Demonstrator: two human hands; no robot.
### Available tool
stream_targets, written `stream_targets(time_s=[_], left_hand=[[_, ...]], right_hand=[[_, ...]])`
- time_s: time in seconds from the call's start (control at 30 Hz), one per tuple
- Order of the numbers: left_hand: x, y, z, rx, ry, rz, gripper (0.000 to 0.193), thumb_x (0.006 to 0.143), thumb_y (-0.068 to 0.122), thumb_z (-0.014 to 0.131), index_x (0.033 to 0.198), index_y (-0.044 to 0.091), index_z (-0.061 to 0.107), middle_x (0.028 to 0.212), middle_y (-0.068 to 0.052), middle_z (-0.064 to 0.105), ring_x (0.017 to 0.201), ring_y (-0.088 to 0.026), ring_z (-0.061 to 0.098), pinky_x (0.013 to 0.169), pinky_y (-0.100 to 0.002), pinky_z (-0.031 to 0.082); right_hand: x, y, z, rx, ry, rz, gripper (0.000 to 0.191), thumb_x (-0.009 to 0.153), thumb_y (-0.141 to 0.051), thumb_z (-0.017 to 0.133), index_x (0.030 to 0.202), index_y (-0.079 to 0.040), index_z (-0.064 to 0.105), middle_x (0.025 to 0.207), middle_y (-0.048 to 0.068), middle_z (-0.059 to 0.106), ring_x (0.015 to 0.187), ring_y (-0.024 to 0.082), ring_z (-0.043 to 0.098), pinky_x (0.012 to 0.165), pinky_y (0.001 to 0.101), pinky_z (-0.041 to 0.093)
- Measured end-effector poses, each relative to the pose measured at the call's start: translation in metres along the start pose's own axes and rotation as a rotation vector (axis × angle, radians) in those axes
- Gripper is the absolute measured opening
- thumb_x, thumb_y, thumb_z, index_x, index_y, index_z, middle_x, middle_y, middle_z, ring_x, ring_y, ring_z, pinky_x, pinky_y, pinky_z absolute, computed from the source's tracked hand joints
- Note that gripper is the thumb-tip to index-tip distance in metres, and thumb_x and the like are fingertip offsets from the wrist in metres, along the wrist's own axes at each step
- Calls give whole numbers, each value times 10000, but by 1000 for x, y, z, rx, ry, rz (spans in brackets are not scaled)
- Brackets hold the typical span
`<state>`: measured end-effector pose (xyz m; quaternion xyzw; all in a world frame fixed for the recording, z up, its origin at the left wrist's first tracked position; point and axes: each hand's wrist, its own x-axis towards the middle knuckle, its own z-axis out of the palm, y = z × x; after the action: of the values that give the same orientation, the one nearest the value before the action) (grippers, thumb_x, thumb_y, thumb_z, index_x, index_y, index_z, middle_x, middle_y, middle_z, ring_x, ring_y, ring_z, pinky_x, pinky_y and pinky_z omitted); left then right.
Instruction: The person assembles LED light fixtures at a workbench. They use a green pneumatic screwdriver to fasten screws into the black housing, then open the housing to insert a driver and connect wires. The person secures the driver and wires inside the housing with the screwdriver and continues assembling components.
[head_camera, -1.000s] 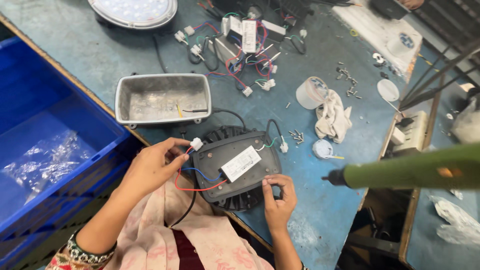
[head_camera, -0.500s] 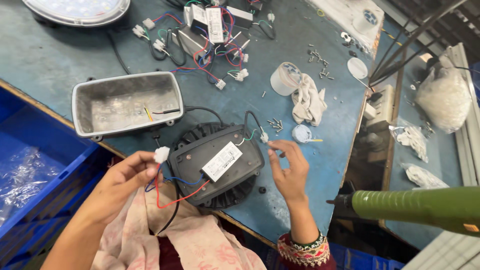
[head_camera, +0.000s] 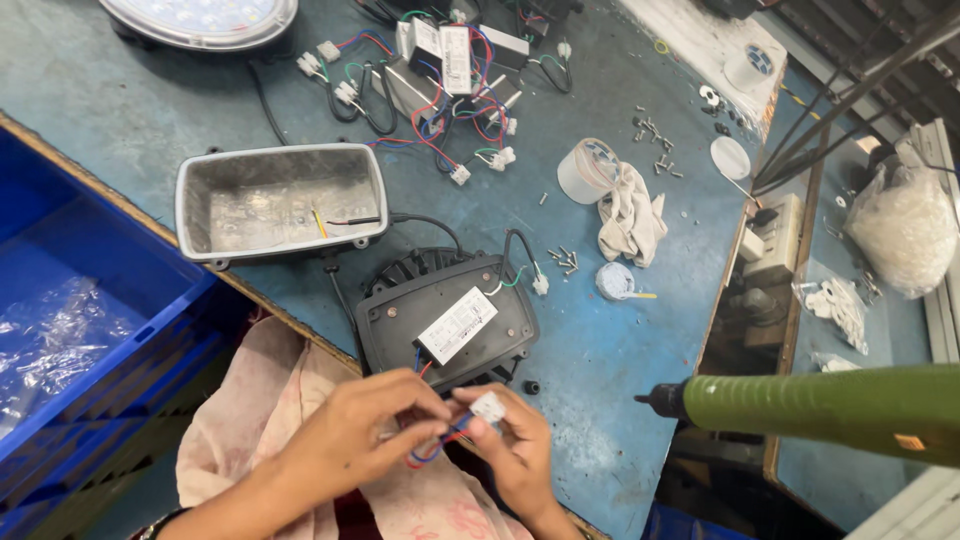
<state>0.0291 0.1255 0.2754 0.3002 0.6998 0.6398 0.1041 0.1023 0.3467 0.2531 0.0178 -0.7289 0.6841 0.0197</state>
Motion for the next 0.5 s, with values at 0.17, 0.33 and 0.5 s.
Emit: stream_targets(time_s=[0.17,0.33,0.5], left_hand=[[45,-6,-7,503,131,137,318,867,331,764,1059,87,695,909,-70,662,866,-286,673,723,-404,532],[85,-15,22,813,41,197,690,683,413,822,1236,56,614,1073,-161,590,999,-354,605,763,-438,527],[114,-25,27,921,-155,-55,633,735,302,791,1278,64,572,1200,-209,543,1048,-369,604,791,-444,547]], right_hand=[[-11,24,-18,127,10,20,354,959,-197,666,1141,102,722,1083,138,653,928,196,649,802,312,518],[-20,48,-25,140,47,106,387,920,-210,678,1128,113,719,1042,119,629,882,196,657,752,315,521],[-18,63,-31,270,30,64,424,944,-228,677,1179,125,704,988,159,658,847,220,648,715,342,515]])
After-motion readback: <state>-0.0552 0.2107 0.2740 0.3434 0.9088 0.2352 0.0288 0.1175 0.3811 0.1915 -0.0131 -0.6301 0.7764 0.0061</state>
